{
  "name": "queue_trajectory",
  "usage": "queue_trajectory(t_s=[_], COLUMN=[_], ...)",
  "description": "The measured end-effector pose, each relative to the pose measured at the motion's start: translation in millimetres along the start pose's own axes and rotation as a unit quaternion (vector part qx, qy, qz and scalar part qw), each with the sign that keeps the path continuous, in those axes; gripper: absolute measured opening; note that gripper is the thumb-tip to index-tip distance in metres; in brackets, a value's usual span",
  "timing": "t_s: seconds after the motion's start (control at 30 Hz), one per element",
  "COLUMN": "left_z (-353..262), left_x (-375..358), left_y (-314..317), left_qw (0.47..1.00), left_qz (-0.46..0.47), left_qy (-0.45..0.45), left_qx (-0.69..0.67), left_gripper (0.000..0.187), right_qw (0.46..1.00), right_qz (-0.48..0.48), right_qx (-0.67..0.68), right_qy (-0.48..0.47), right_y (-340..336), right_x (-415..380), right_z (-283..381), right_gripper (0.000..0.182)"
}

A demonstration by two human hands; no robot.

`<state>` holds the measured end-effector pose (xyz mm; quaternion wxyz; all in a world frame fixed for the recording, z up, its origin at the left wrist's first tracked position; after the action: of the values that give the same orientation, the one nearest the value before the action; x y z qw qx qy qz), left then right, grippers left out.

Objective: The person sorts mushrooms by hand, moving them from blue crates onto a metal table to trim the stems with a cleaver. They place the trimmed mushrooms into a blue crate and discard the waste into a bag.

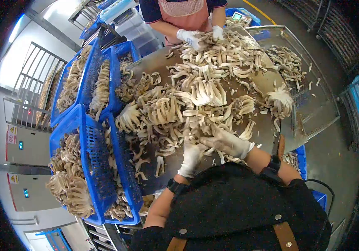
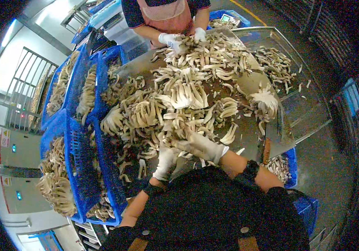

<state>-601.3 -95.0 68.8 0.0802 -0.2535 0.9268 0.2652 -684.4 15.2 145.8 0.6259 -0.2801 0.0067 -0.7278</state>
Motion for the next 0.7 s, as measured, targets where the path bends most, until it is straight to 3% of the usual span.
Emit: queue_trajectory(t_s=[0.07, 0.13, 0.2, 0.23, 0.3, 0.4, 0.43, 0.47, 0.53, 0.57, 0.6, 0.63, 0.67, 0.7], left_z=[-13.2, -31.1, -31.7, -31.0, -33.3, -23.2, -30.6, -27.8, -18.1, -13.3, -8.2, -3.3, 0.0, -5.8], left_x=[-3.1, -14.0, -17.1, -19.7, -26.1, -21.4, -27.3, -27.9, -28.1, -26.5, -23.2, -19.0, -15.9, -18.2], left_y=[0.2, 13.8, 8.4, 8.6, 14.7, 2.4, 7.7, 5.2, -3.3, -7.8, -10.4, -13.6, -14.1, -9.8], left_qw=[0.997, 0.999, 0.997, 0.997, 0.988, 0.989, 0.988, 0.992, 0.992, 0.988, 0.977, 0.959, 0.936, 0.943], left_qz=[-0.013, 0.024, 0.072, 0.053, 0.015, 0.111, 0.108, 0.094, 0.066, 0.052, 0.061, 0.068, 0.075, 0.049], left_qy=[-0.006, -0.037, -0.015, -0.040, -0.089, -0.075, -0.047, -0.064, -0.099, -0.115, -0.141, -0.167, -0.193, -0.189], left_qx=[0.069, 0.015, 0.016, -0.030, -0.123, 0.054, 0.095, 0.051, -0.038, -0.084, -0.151, -0.218, -0.284, -0.270], left_gripper=[0.021, 0.015, 0.015, 0.016, 0.016, 0.038, 0.032, 0.031, 0.029, 0.029, 0.027, 0.027, 0.028, 0.024], right_qw=[0.974, 0.916, 0.908, 0.907, 0.976, 0.985, 0.980, 0.984, 0.985, 0.982, 0.976, 0.952, 0.954, 0.941], right_qz=[-0.036, -0.101, -0.141, -0.167, -0.132, -0.073, -0.067, -0.049, -0.123, -0.119, -0.093, -0.092, -0.026, 0.041], right_qx=[0.201, 0.332, 0.367, 0.364, 0.161, -0.158, -0.185, -0.164, -0.119, -0.146, -0.185, 0.049, -0.015, 0.015], right_qy=[0.099, 0.204, 0.144, 0.131, 0.064, -0.016, -0.006, 0.044, -0.026, -0.015, -0.070, 0.287, 0.300, 0.336], right_y=[1.3, -6.4, -7.4, -10.2, -16.5, -7.0, -3.9, -4.1, -16.2, -23.9, -37.0, -51.4, -57.2, -63.7], right_x=[-4.3, -1.9, -7.3, -5.9, -3.0, 2.0, 2.3, -1.5, -7.9, -18.9, -29.6, -40.6, -73.0, -100.1], right_z=[-3.1, 11.3, -1.9, 1.1, 9.2, -0.1, -8.1, -18.3, -6.3, 2.3, 20.4, 39.0, 28.2, 43.4], right_gripper=[0.039, 0.042, 0.045, 0.042, 0.034, 0.035, 0.036, 0.032, 0.028, 0.031, 0.034, 0.033, 0.032, 0.031])
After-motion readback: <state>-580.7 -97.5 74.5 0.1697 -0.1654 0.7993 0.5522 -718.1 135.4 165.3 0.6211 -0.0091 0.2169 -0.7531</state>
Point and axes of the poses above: each hand's wrist, its own x-axis towards the middle knuckle, its own y-axis out of the palm, z = x × y, the point moved 5 cm from there along x, towards the middle knuckle, and after that the axes turned 7 degrees about -y, right-handed, at the moved point
